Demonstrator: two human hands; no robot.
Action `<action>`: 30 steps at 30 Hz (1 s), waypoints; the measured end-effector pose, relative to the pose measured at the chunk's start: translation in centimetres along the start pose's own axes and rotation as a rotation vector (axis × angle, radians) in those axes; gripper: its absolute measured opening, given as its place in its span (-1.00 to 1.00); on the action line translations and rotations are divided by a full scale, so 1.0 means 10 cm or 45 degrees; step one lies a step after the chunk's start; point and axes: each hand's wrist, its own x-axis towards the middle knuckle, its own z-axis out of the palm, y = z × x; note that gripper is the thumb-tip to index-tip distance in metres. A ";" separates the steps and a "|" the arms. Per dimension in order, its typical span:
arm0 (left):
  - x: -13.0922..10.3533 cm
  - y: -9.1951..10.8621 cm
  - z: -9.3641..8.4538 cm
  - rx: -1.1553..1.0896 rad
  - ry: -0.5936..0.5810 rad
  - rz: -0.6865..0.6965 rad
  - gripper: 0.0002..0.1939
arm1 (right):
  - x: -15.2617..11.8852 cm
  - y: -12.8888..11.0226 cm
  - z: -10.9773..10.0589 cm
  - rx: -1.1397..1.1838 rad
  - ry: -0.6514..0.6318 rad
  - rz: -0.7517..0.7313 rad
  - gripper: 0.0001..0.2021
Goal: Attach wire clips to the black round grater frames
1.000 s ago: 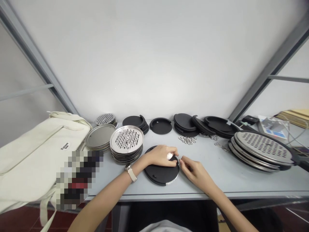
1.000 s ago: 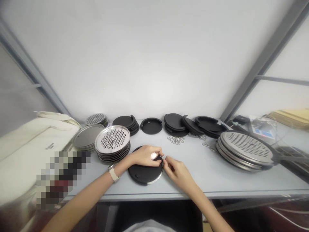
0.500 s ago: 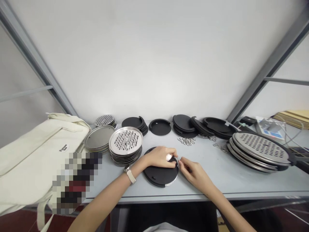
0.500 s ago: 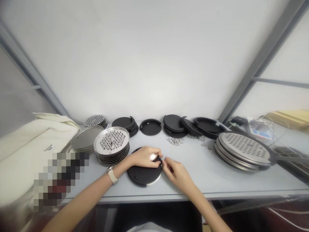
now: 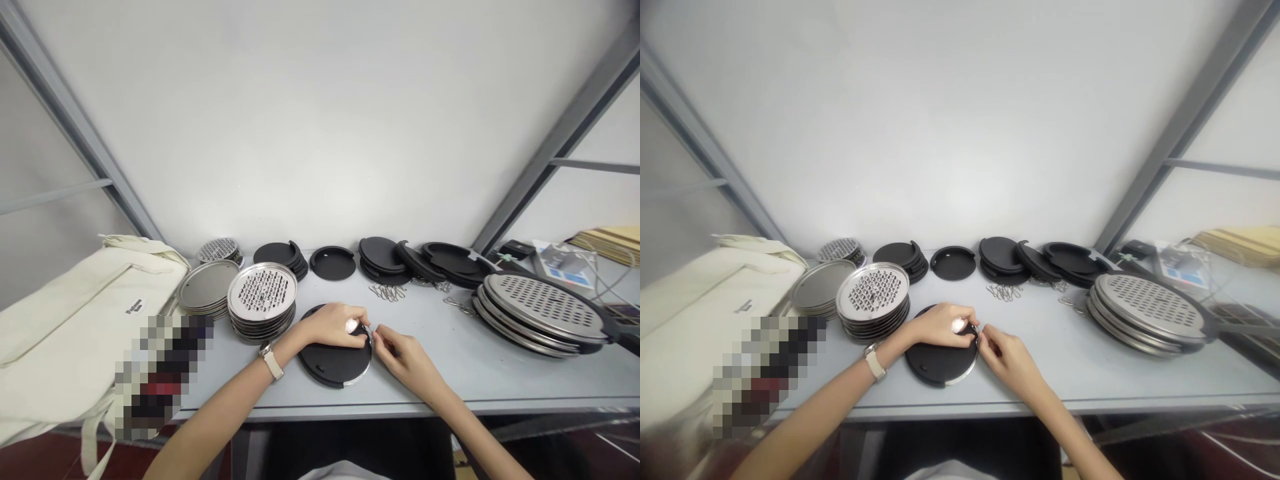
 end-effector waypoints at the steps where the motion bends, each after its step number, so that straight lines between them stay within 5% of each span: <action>1: 0.00 0.00 0.00 0.000 -0.007 -0.004 -0.76 | 0.00 0.00 0.00 0.001 0.002 -0.002 -0.69; 11: -0.01 0.03 -0.01 0.028 -0.018 0.007 -0.78 | -0.01 -0.01 -0.03 0.012 0.085 -0.018 -0.69; 19: -0.01 0.02 0.00 0.120 -0.010 0.008 -0.75 | 0.01 -0.04 -0.03 -0.031 -0.040 -0.034 -0.72; 30: -0.01 0.05 -0.02 0.084 -0.028 0.011 -0.77 | 0.00 -0.06 -0.04 -0.008 -0.015 -0.054 -0.71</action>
